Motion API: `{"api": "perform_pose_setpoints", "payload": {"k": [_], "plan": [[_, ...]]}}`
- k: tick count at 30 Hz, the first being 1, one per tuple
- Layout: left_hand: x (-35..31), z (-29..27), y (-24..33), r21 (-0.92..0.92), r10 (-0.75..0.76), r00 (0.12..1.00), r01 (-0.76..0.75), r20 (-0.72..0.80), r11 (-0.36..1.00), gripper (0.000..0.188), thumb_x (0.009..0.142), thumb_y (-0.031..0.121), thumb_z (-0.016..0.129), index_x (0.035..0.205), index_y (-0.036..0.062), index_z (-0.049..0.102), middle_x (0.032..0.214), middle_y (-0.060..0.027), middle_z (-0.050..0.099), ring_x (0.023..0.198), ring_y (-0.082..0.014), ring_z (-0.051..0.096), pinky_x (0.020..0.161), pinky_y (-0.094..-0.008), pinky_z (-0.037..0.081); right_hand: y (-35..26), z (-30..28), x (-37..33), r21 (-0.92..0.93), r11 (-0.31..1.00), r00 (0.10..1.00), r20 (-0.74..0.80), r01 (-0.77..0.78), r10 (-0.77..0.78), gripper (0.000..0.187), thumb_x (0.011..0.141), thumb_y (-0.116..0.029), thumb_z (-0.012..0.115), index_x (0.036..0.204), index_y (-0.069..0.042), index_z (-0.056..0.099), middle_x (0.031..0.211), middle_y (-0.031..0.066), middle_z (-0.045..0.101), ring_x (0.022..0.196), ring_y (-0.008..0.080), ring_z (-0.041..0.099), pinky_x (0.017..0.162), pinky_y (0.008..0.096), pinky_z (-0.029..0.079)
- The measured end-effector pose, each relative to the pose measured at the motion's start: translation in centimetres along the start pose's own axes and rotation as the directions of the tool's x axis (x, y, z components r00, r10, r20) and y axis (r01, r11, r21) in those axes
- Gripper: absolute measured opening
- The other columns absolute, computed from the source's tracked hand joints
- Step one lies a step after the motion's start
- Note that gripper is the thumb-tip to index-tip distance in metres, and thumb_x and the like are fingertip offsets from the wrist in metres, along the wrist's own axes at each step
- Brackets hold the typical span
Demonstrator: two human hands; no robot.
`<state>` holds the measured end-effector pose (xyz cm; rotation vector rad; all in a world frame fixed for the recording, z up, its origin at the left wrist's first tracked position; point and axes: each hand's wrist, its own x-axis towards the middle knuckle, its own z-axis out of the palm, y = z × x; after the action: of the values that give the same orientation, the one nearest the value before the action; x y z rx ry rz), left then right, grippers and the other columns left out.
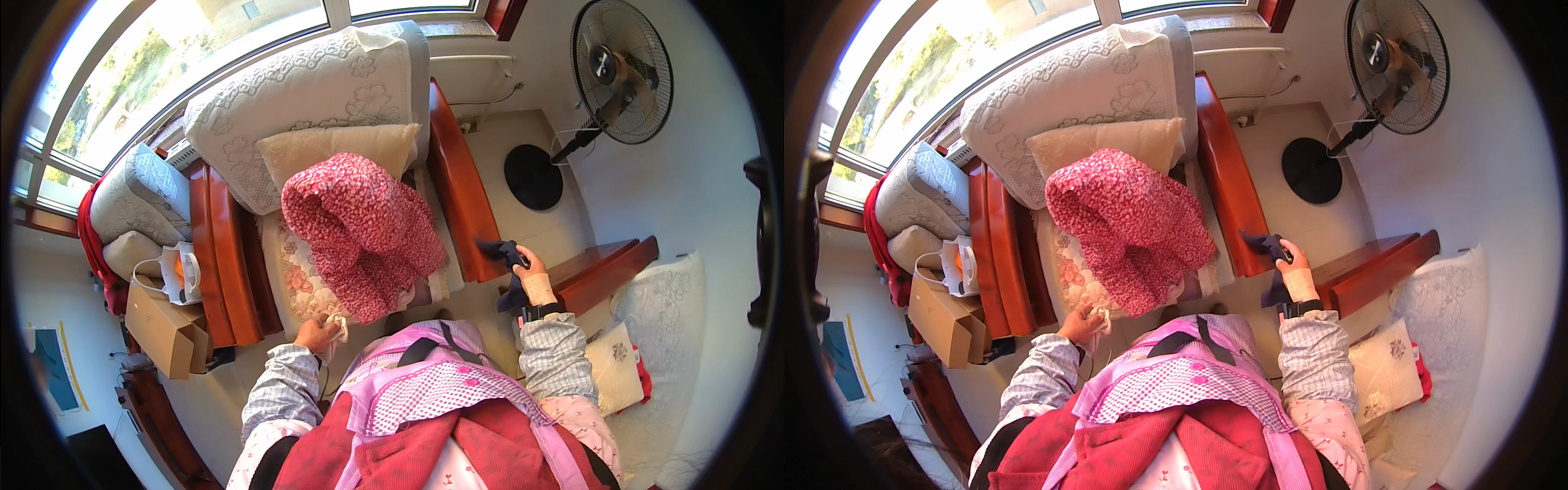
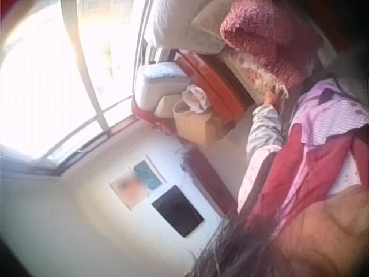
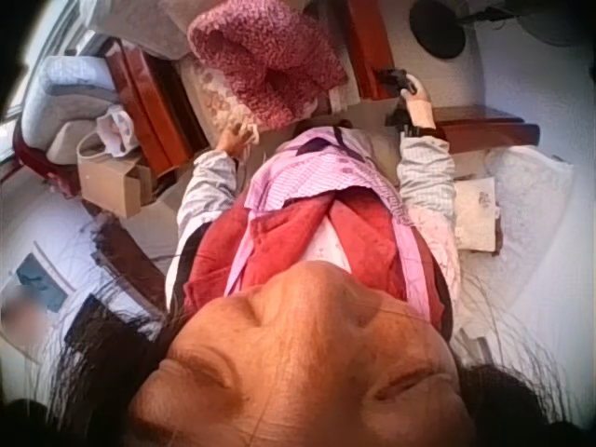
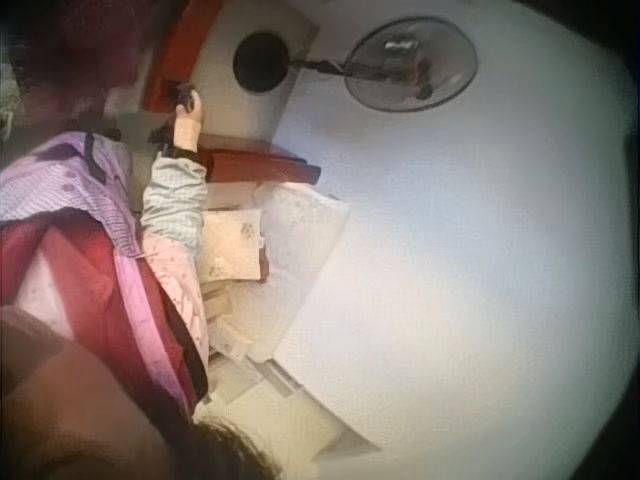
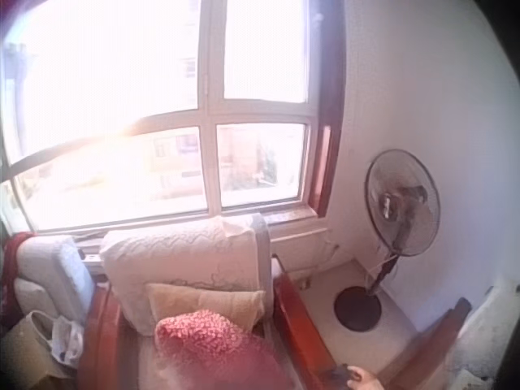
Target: The person wipes a glass-topped table with two cloths, then cleans the wooden armrests of a sofa and the window frame. The person uses a light-colored and a dark-colored cloth to wipe the surfaces.
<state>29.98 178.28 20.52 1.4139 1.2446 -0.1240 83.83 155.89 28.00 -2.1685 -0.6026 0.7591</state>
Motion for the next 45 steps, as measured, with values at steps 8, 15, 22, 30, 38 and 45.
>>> {"api": "perform_pose_setpoints", "payload": {"k": [8, 15, 22, 30, 38, 45], "plan": [[-0.6, 6.9, 5.2, -0.015, -0.131, 0.980, 0.130, -0.151, 0.991, 0.044, 0.096, 0.028, 0.071, 0.127, -0.0027, 0.064, 0.109, -0.0088, 0.073, 0.099, -0.0143, 0.068, 0.087, -0.0308, 0.054, -2.3, 2.6, 15.5, -0.088, 0.884, 0.882, 0.160, 0.460, -0.443, 0.050, 0.081, 0.002, 0.064, 0.130, -0.008, 0.065, 0.128, 0.0177, 0.059, 0.122, 0.0362, 0.057, 0.108, 0.0396, 0.045], [-4.4, 17.5, 8.9, -0.222, -0.333, 0.923, 0.289, -0.194, 0.931, 0.037, 0.095, 0.026, 0.072, 0.117, -0.0033, 0.066, 0.102, -0.0092, 0.073, 0.089, -0.0141, 0.069, 0.077, -0.0298, 0.056, 2.7, 6.8, 18.8, -0.351, 0.540, 0.642, 0.475, 0.765, -0.602, 0.060, 0.082, 0.003, 0.060, 0.140, -0.010, 0.056, 0.149, 0.0161, 0.050, 0.141, 0.0365, 0.045, 0.117, 0.0441, 0.036], [-5.3, 23.5, 12.5, -0.165, -0.314, 0.929, 0.285, -0.194, 0.944, 0.045, 0.091, 0.042, 0.073, 0.114, 0.0037, 0.070, 0.096, -0.0172, 0.074, 0.088, -0.0239, 0.071, 0.080, -0.0380, 0.055, 7.0, 0.4, 9.1, -0.059, 0.311, 0.222, 0.826, 0.949, -0.519, 0.049, 0.097, -0.015, 0.044, 0.146, -0.016, 0.051, 0.155, 0.0085, 0.047, 0.147, 0.0286, 0.040, 0.121, 0.0458, 0.031], [-4.4, 23.1, 11.7, -0.110, -0.292, 0.909, 0.271, -0.299, 0.956, 0.050, 0.090, 0.041, 0.073, 0.122, 0.0038, 0.070, 0.105, -0.0175, 0.075, 0.098, -0.0265, 0.073, 0.087, -0.0377, 0.055, -0.7, 2.7, 19.6, -0.284, 0.602, 0.594, 0.693, 0.746, -0.409, 0.048, 0.073, 0.005, 0.064, 0.118, -0.012, 0.070, 0.121, 0.0124, 0.067, 0.115, 0.0367, 0.062, 0.099, 0.0435, 0.052], [-2.6, 21.1, 12.1, -0.421, -0.222, 0.931, 0.084, -0.290, 0.903, 0.036, 0.090, 0.028, 0.076, 0.112, 0.0002, 0.070, 0.098, -0.0096, 0.075, 0.088, -0.0159, 0.070, 0.080, -0.0331, 0.056, -2.7, -1.8, 23.6, -0.004, 0.976, 0.855, 0.484, 0.216, -0.188, 0.054, 0.081, 0.002, 0.063, 0.136, -0.002, 0.060, 0.120, 0.0154, 0.071, 0.112, 0.0232, 0.066, 0.099, 0.0315, 0.049], [0.1, 19.1, 16.3, -0.593, -0.218, 0.895, -0.062, -0.389, 0.803, 0.030, 0.090, 0.021, 0.077, 0.110, 0.0005, 0.068, 0.096, -0.0063, 0.072, 0.086, -0.0130, 0.067, 0.077, -0.0301, 0.056, -3.9, 1.4, 25.2, -0.052, 0.943, 0.891, 0.350, 0.328, -0.290, 0.055, 0.083, -0.004, 0.068, 0.137, -0.010, 0.060, 0.124, 0.0168, 0.069, 0.109, 0.0295, 0.069, 0.095, 0.0376, 0.053]]}}
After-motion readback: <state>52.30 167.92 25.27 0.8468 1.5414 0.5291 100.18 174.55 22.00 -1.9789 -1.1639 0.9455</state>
